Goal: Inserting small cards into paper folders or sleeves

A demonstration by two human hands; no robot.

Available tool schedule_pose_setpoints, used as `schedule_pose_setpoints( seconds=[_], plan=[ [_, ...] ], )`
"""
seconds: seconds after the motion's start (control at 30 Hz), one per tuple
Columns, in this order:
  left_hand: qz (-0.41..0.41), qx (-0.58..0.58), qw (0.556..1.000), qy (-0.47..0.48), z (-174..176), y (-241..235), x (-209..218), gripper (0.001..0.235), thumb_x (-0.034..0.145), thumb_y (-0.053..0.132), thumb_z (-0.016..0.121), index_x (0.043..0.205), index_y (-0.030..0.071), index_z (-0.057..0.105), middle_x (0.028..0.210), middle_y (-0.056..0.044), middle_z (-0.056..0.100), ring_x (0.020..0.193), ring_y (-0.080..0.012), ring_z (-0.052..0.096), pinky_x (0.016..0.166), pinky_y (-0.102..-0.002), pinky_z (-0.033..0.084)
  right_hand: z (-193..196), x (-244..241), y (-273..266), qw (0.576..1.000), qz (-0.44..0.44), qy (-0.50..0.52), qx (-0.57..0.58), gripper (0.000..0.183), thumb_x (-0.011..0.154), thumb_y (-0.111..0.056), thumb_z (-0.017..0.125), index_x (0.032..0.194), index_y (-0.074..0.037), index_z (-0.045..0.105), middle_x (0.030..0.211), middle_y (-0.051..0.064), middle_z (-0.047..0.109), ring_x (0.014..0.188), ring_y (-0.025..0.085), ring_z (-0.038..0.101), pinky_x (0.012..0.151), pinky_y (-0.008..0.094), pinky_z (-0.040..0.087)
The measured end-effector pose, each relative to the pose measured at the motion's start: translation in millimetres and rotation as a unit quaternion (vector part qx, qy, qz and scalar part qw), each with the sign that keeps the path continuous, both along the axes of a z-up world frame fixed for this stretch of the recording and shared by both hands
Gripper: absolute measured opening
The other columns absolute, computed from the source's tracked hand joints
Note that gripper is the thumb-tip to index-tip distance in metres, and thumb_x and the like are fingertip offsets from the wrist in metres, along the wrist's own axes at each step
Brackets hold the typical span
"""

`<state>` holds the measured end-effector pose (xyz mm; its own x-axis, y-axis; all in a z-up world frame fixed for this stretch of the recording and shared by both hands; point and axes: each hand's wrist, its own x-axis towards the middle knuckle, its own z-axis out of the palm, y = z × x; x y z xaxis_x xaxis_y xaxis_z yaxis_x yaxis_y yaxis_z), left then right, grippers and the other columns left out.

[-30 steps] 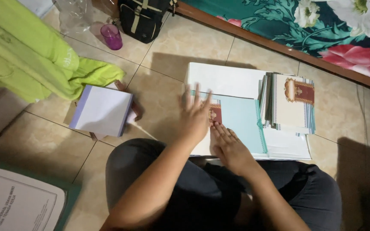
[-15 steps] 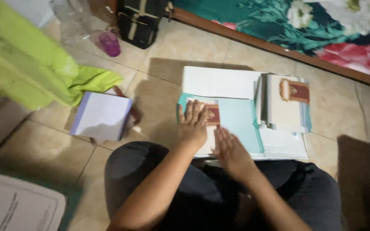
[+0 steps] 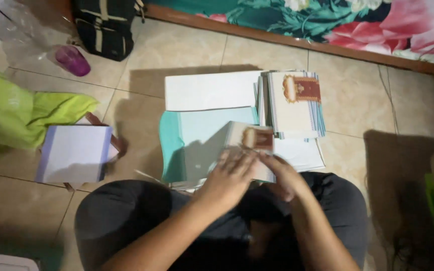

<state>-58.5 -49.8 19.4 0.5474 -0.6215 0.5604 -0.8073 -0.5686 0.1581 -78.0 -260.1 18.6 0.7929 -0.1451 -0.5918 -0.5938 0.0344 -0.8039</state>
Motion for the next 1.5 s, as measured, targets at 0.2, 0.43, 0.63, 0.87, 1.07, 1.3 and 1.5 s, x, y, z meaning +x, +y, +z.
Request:
schedule_pose_setpoints(
  seconds=[0.2, 0.43, 0.63, 0.87, 1.07, 1.3, 1.5],
  plan=[
    [-0.023, -0.125, 0.99, 0.064, 5.6, -92.1, 69.9, 0.048, 0.094, 0.042, 0.063, 0.127, 0.008, 0.068, 0.123, -0.013, 0.068, 0.119, -0.0341, 0.065, 0.1, -0.054, 0.05, 59.3, 50.1, -109.1, 0.945, 0.071, -0.134, -0.291, 0.037, 0.087, -0.008, 0.064, 0.119, 0.011, 0.064, 0.09, 0.027, 0.063, 0.077, 0.036, 0.06, 0.062, 0.043, 0.044],
    [0.275, 0.089, 0.879, 0.379, -39.2, -193.7, 180.3, 0.087, 0.1, 0.061, 0.032, 0.146, -0.012, 0.04, 0.144, -0.032, 0.044, 0.131, -0.0472, 0.047, 0.102, -0.05, 0.04, -78.5, 130.6, -220.4, 0.759, 0.056, -0.145, -0.632, 0.038, 0.105, -0.051, 0.063, 0.113, -0.016, 0.077, 0.132, 0.019, 0.05, 0.127, 0.038, 0.042, 0.108, 0.051, 0.029],
    [0.243, -0.066, 0.875, 0.415, -73.1, -239.6, 188.6, 0.067, 0.091, 0.04, 0.054, 0.133, -0.012, 0.049, 0.123, -0.028, 0.053, 0.109, -0.0472, 0.061, 0.088, -0.051, 0.049, -3.8, 120.3, -167.6, 0.965, -0.006, -0.06, -0.254, 0.1, 0.092, -0.034, 0.068, 0.162, -0.003, 0.005, 0.134, 0.048, 0.047, 0.128, 0.067, 0.045, 0.097, 0.071, 0.04],
    [0.196, -0.053, 0.872, 0.445, -21.9, -244.4, 149.9, 0.075, 0.083, 0.031, 0.057, 0.139, -0.015, 0.041, 0.126, -0.029, 0.05, 0.117, -0.05, 0.059, 0.095, -0.053, 0.054, 1.7, 97.0, -190.6, 0.964, -0.094, -0.216, -0.125, 0.031, 0.095, -0.008, 0.067, 0.12, -0.002, 0.053, 0.09, 0.008, 0.052, 0.077, 0.016, 0.055, 0.055, 0.024, 0.043],
    [0.025, -0.32, 0.789, 0.523, 105.1, -160.2, 108.3, 0.109, 0.08, 0.054, 0.062, 0.162, 0.001, 0.014, 0.15, -0.042, 0.04, 0.139, -0.0567, 0.042, 0.116, -0.062, 0.039, 37.3, 60.2, -155.9, 0.893, -0.093, -0.424, -0.115, 0.055, 0.093, 0.005, 0.071, 0.143, -0.008, 0.051, 0.128, 0.01, 0.062, 0.117, 0.019, 0.058, 0.101, 0.035, 0.052],
    [-0.03, -0.401, 0.869, 0.289, 75.2, -20.0, 83.3, 0.075, 0.082, 0.017, 0.08, 0.143, -0.007, 0.045, 0.126, -0.031, 0.064, 0.123, -0.0401, 0.062, 0.099, -0.051, 0.055, -39.7, 72.8, -67.5, 0.897, -0.004, -0.441, -0.025, 0.062, 0.083, 0.006, 0.074, 0.139, -0.005, 0.05, 0.12, 0.014, 0.068, 0.107, 0.022, 0.063, 0.087, 0.04, 0.053],
    [-0.067, -0.475, 0.822, 0.307, 37.4, 13.1, 76.1, 0.096, 0.084, 0.01, 0.075, 0.159, -0.006, 0.018, 0.151, -0.032, 0.043, 0.144, -0.041, 0.041, 0.12, -0.055, 0.033, -4.5, 63.7, 15.1, 0.922, -0.004, -0.388, 0.007, 0.089, 0.081, 0.014, 0.062, 0.158, 0.004, 0.018, 0.142, 0.024, 0.048, 0.134, 0.031, 0.047, 0.115, 0.052, 0.04]
  ],
)
